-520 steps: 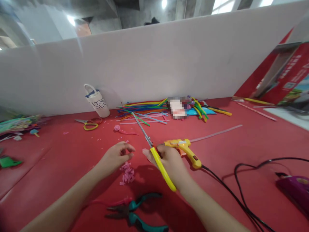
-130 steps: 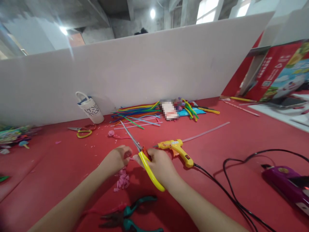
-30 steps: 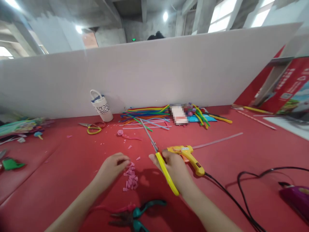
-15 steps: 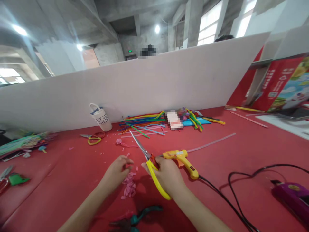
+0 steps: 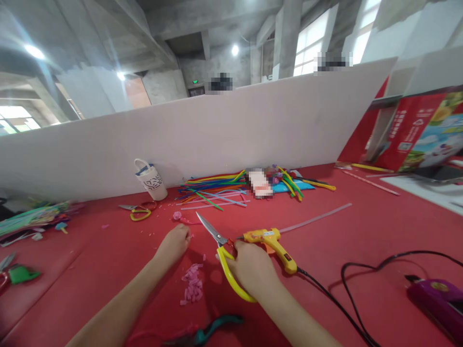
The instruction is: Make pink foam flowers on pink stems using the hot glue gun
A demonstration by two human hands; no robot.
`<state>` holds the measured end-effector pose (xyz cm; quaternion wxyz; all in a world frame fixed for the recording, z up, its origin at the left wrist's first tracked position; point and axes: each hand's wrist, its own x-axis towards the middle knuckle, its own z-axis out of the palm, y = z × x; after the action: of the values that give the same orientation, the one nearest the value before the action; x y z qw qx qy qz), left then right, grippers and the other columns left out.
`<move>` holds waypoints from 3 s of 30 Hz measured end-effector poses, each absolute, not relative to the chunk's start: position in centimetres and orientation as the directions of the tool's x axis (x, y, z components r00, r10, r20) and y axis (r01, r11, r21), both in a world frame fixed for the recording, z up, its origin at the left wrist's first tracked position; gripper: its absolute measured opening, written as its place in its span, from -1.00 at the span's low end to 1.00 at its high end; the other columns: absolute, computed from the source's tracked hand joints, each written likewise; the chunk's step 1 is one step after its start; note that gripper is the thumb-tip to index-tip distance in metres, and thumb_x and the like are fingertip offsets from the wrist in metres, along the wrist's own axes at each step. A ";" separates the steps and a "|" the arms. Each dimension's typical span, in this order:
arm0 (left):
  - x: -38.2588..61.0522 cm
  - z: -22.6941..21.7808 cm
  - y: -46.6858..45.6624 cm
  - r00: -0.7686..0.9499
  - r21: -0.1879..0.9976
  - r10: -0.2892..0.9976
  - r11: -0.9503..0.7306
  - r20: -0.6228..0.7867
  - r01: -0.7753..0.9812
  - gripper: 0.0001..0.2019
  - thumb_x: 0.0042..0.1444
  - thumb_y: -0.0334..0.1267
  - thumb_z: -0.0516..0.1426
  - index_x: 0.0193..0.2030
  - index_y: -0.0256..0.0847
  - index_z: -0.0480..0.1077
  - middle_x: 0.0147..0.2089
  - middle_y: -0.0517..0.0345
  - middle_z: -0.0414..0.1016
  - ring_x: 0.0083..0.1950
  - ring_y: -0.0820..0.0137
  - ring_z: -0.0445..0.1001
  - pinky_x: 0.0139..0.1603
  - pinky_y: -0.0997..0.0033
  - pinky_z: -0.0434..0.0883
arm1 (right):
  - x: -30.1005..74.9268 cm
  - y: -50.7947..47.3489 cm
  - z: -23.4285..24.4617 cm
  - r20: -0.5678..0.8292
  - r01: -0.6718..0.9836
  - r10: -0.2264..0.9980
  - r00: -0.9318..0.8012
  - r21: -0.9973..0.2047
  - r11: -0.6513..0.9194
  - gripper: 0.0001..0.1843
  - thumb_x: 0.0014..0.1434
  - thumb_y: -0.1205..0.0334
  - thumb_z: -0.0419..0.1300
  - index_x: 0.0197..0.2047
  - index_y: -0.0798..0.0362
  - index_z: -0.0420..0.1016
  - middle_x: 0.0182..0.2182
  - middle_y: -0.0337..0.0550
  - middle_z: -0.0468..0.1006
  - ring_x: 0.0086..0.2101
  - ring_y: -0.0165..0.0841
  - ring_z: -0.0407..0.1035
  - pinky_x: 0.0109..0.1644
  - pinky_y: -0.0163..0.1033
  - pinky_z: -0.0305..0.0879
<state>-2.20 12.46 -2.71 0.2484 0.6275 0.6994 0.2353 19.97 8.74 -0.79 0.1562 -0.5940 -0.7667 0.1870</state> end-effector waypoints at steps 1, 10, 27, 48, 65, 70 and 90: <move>-2.3 -2.7 12.3 -0.099 0.686 0.993 0.116 -0.064 0.718 -0.70 0.17 -0.22 0.08 0.03 -0.22 0.30 0.04 0.00 0.37 -0.06 0.26 0.43 -0.12 0.12 0.42 | 20.0 8.7 -0.7 0.015 0.858 0.968 -0.250 -0.461 0.228 -0.64 0.18 0.02 0.01 -0.47 0.10 0.40 -0.51 0.02 0.55 -0.48 -0.23 0.42 -0.48 -0.27 -0.01; -2.9 -0.5 6.1 -0.140 0.989 0.979 0.149 -0.147 0.005 -0.80 -0.08 -0.29 0.19 -0.27 -0.27 0.37 -0.48 0.25 0.45 -0.53 0.55 0.40 -0.49 0.57 0.35 | 18.8 6.2 0.4 -0.042 0.802 0.915 -0.402 -0.498 0.330 -0.64 0.03 -0.12 0.16 -0.45 0.04 0.35 -0.53 -0.18 0.53 -0.54 -0.32 0.39 -0.55 -0.33 -0.13; -2.9 0.3 3.6 -0.138 0.860 0.960 0.147 -0.243 -0.489 -0.92 -0.16 -0.43 0.28 -0.45 -0.33 0.50 -0.51 0.22 0.48 -0.53 0.60 0.42 -0.49 0.71 0.40 | 17.5 5.2 -1.4 -0.130 0.823 0.898 -0.420 -0.471 0.316 -0.66 0.00 -0.09 0.14 -0.50 -0.01 0.20 -0.56 -0.18 0.46 -0.56 -0.31 0.28 -0.52 -0.32 -0.12; -2.7 0.9 3.2 -0.098 0.869 0.975 0.131 -0.200 -0.477 -0.97 -0.07 -0.43 0.22 -0.44 -0.32 0.52 -0.56 0.19 0.47 -0.55 0.58 0.41 -0.49 0.68 0.37 | 17.9 5.1 -1.8 -0.066 0.801 0.876 -0.478 -0.442 0.404 -0.63 0.06 -0.13 0.08 -0.50 -0.01 0.18 -0.58 -0.17 0.46 -0.57 -0.28 0.31 -0.53 -0.32 -0.14; -2.8 1.0 3.2 -0.103 0.870 0.968 0.156 -0.229 -0.467 -0.97 -0.11 -0.39 0.25 -0.48 -0.32 0.50 -0.58 0.19 0.46 -0.57 0.57 0.40 -0.51 0.66 0.36 | 17.8 5.0 -1.4 -0.088 0.766 0.865 -0.494 -0.514 0.386 -0.73 0.05 0.01 0.13 -0.50 -0.01 0.18 -0.58 -0.21 0.45 -0.58 -0.34 0.28 -0.52 -0.32 -0.05; -2.8 1.1 3.2 -0.105 0.870 0.968 0.153 -0.228 -0.469 -0.97 -0.11 -0.41 0.25 -0.48 -0.32 0.50 -0.57 0.19 0.47 -0.57 0.58 0.41 -0.52 0.67 0.35 | 17.9 5.0 -1.0 -0.123 0.758 0.859 -0.496 -0.544 0.360 -0.75 0.04 0.05 0.14 -0.50 -0.01 0.19 -0.58 -0.23 0.45 -0.58 -0.36 0.28 -0.52 -0.33 -0.05; -3.0 0.4 3.5 -0.206 0.851 0.931 0.165 -0.300 -0.498 -0.92 -0.15 -0.36 0.27 -0.47 -0.33 0.50 -0.51 0.16 0.49 -0.54 0.58 0.41 -0.52 0.68 0.37 | 18.1 5.8 -2.9 -0.048 0.697 0.879 -0.475 -0.631 0.342 -0.56 0.15 -0.13 -0.10 -0.59 -0.02 0.01 -0.71 -0.32 0.18 -0.66 -0.43 0.10 -0.58 -0.32 -0.10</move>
<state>-2.99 3.50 0.37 0.5893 0.2234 0.4848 0.6065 18.11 5.75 -2.87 0.1523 -0.4894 -0.8048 0.2992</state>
